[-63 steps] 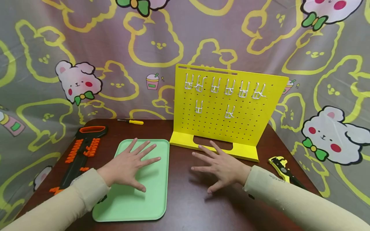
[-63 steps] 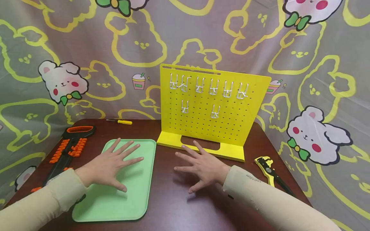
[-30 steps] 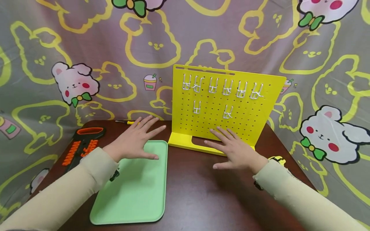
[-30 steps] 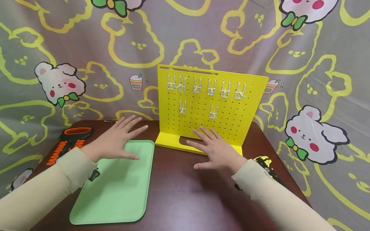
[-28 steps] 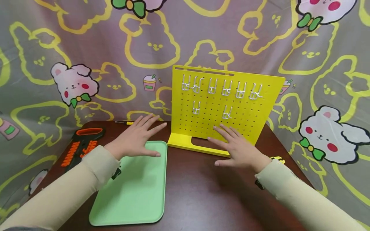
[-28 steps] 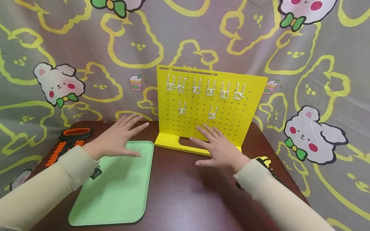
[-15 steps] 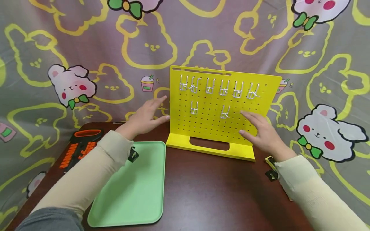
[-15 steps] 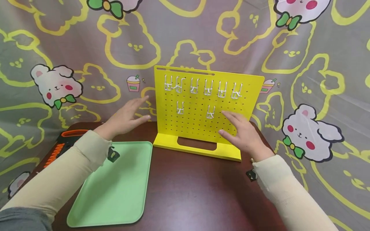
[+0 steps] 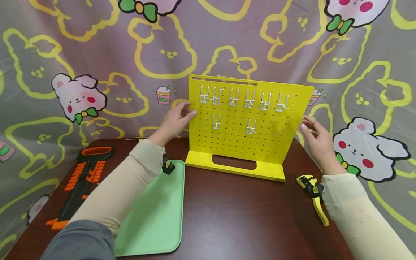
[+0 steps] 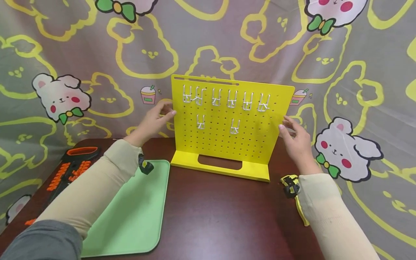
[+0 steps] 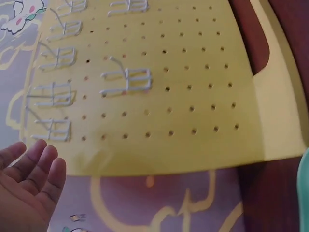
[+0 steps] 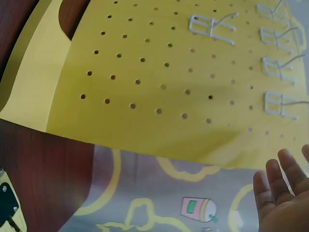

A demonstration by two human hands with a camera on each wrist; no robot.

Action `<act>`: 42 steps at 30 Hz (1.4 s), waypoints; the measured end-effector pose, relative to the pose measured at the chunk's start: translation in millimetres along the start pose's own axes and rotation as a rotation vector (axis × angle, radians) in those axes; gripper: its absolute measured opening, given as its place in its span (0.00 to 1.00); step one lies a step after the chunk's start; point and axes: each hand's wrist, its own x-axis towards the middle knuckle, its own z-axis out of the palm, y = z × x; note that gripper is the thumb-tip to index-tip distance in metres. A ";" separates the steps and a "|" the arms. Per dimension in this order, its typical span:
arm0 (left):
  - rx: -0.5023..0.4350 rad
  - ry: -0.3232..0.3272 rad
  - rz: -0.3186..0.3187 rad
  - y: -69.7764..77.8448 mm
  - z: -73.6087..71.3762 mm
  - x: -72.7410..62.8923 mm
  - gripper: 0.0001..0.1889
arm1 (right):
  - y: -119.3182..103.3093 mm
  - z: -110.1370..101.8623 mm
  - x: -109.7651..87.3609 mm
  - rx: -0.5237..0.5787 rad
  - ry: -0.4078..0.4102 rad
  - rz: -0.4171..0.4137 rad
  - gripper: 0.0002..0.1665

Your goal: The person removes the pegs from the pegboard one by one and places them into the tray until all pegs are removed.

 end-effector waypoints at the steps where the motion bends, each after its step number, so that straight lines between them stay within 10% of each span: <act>1: -0.012 -0.010 -0.016 -0.2 3.3 0.2 0.30 | 2.7 0.3 2.2 0.002 0.006 0.015 0.35; 18: -0.473 0.045 -0.233 11.1 38.8 23.1 0.23 | 23.3 25.1 35.8 0.248 0.141 0.425 0.33; 33: -0.975 0.167 -0.396 28.8 54.5 55.9 0.15 | 43.6 36.6 49.3 0.317 0.183 0.501 0.08; 42: -1.143 0.237 -0.499 38.1 58.9 65.0 0.11 | 52.6 35.9 50.5 0.422 0.140 0.394 0.07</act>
